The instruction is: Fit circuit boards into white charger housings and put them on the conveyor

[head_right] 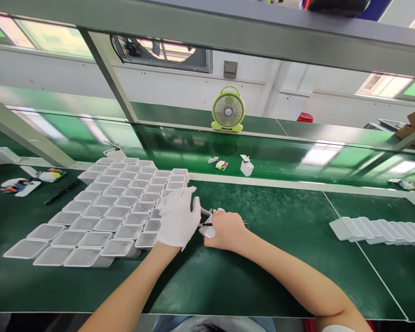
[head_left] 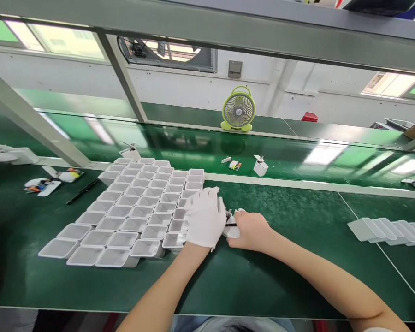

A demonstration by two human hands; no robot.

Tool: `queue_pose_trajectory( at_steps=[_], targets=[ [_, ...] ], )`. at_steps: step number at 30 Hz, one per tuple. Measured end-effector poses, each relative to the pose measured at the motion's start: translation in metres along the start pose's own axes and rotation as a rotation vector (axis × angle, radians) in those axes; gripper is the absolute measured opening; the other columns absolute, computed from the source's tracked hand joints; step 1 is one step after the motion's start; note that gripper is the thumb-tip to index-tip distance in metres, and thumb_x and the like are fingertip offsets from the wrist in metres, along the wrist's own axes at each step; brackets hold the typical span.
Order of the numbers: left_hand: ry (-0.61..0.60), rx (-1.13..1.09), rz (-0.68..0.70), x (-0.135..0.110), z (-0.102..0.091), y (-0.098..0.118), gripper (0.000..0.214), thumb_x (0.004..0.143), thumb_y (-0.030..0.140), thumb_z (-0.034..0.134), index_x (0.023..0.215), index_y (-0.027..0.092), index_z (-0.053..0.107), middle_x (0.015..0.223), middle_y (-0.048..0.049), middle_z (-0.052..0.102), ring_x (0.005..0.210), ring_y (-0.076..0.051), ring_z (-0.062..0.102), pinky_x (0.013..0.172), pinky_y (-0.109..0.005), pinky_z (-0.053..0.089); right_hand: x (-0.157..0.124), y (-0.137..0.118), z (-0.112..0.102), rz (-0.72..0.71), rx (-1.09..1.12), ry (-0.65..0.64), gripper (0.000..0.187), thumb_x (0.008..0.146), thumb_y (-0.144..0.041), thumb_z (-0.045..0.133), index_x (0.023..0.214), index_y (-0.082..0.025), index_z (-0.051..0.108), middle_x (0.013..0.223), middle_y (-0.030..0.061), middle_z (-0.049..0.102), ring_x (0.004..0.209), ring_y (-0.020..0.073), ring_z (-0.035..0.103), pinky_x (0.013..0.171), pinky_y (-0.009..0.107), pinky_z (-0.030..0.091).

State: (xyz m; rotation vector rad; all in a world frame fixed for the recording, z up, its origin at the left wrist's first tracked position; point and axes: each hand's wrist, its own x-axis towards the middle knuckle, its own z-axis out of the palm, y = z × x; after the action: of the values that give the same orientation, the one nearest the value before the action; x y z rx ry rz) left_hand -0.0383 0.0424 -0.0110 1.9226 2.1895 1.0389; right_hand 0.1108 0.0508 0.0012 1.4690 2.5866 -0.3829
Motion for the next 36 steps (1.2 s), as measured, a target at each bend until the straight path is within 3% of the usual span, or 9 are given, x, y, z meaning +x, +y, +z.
queue_pose_trajectory(
  at_steps=[4,8,11,14,17,21,24,28,36],
  targets=[
    [0.006,-0.341,0.028,-0.017,0.001,0.009,0.036,0.101,0.028,0.045,0.136,0.018,0.047,0.129,-0.0137,0.065,0.111,-0.021,0.067,0.095,-0.035,0.058,-0.018,0.022,-0.009,-0.014,0.142,0.128,0.031,0.075,-0.040,0.073,0.093,-0.020,0.059,0.095,0.0061,0.067,0.079,0.0220,0.066,0.067,0.032,0.050],
    [0.053,-0.837,0.057,-0.037,0.005,0.014,0.052,0.095,0.030,0.057,0.143,0.026,0.036,0.139,-0.0154,0.054,0.124,-0.026,0.062,0.096,-0.042,0.059,-0.044,0.049,-0.008,-0.103,0.621,0.383,0.036,0.074,-0.033,0.070,0.105,-0.021,0.056,0.078,-0.0038,0.054,0.063,0.0121,0.049,0.055,0.024,0.040],
    [0.039,-0.815,0.387,-0.046,0.007,0.015,0.068,0.084,0.038,0.073,0.142,0.030,0.039,0.144,-0.0167,0.048,0.134,-0.033,0.055,0.101,-0.049,0.057,-0.055,0.062,0.002,-0.179,0.906,0.415,0.043,0.071,-0.038,0.072,0.107,-0.022,0.054,0.060,-0.0119,0.033,0.050,0.0080,0.025,0.046,0.023,0.020],
    [0.060,-0.635,0.716,-0.047,0.008,0.014,0.068,0.074,0.046,0.085,0.130,0.031,0.052,0.146,-0.0170,0.046,0.129,-0.036,0.059,0.097,-0.048,0.059,-0.063,0.065,0.011,-0.207,0.996,0.386,0.051,0.067,-0.043,0.078,0.108,-0.022,0.055,0.059,-0.0120,0.027,0.052,0.0085,0.023,0.048,0.024,0.016],
    [0.141,-0.463,0.896,-0.044,0.007,0.015,0.054,0.078,0.043,0.084,0.123,0.029,0.056,0.135,-0.0139,0.056,0.116,-0.031,0.067,0.089,-0.042,0.062,-0.068,0.063,0.013,-0.220,1.083,0.362,0.057,0.065,-0.050,0.081,0.110,-0.022,0.060,0.061,-0.0100,0.028,0.053,0.0088,0.022,0.050,0.025,0.016],
    [0.243,-0.349,0.855,-0.040,0.006,0.016,0.039,0.088,0.034,0.075,0.122,0.025,0.058,0.114,-0.0123,0.067,0.106,-0.027,0.070,0.085,-0.041,0.062,-0.069,0.059,0.010,-0.195,1.239,0.208,0.052,0.068,-0.061,0.078,0.097,-0.021,0.063,0.062,-0.0091,0.029,0.053,0.0077,0.021,0.050,0.026,0.014],
    [0.236,-0.318,0.822,-0.039,0.006,0.017,0.036,0.091,0.035,0.071,0.121,0.020,0.057,0.103,-0.0118,0.073,0.098,-0.027,0.071,0.084,-0.041,0.059,-0.067,0.057,0.007,-0.177,1.269,0.132,0.051,0.069,-0.062,0.079,0.090,-0.020,0.061,0.061,-0.0105,0.026,0.052,0.0062,0.018,0.050,0.026,0.014],
    [0.159,-0.394,0.744,-0.041,0.005,0.019,0.040,0.087,0.037,0.073,0.120,0.021,0.057,0.104,-0.0099,0.074,0.096,-0.026,0.070,0.088,-0.042,0.056,-0.066,0.055,0.008,-0.125,1.344,0.080,0.058,0.066,-0.067,0.081,0.090,-0.020,0.059,0.058,-0.0118,0.027,0.050,0.0056,0.018,0.050,0.026,0.014],
    [0.113,-0.421,0.535,-0.044,0.005,0.029,0.045,0.079,0.036,0.079,0.117,0.019,0.062,0.108,-0.0106,0.070,0.104,-0.028,0.066,0.093,-0.043,0.054,-0.058,0.047,0.008,0.090,1.476,0.102,0.060,0.062,-0.072,0.081,0.079,-0.019,0.058,0.070,-0.0039,0.048,0.063,0.0112,0.039,0.058,0.026,0.029]
  ],
)
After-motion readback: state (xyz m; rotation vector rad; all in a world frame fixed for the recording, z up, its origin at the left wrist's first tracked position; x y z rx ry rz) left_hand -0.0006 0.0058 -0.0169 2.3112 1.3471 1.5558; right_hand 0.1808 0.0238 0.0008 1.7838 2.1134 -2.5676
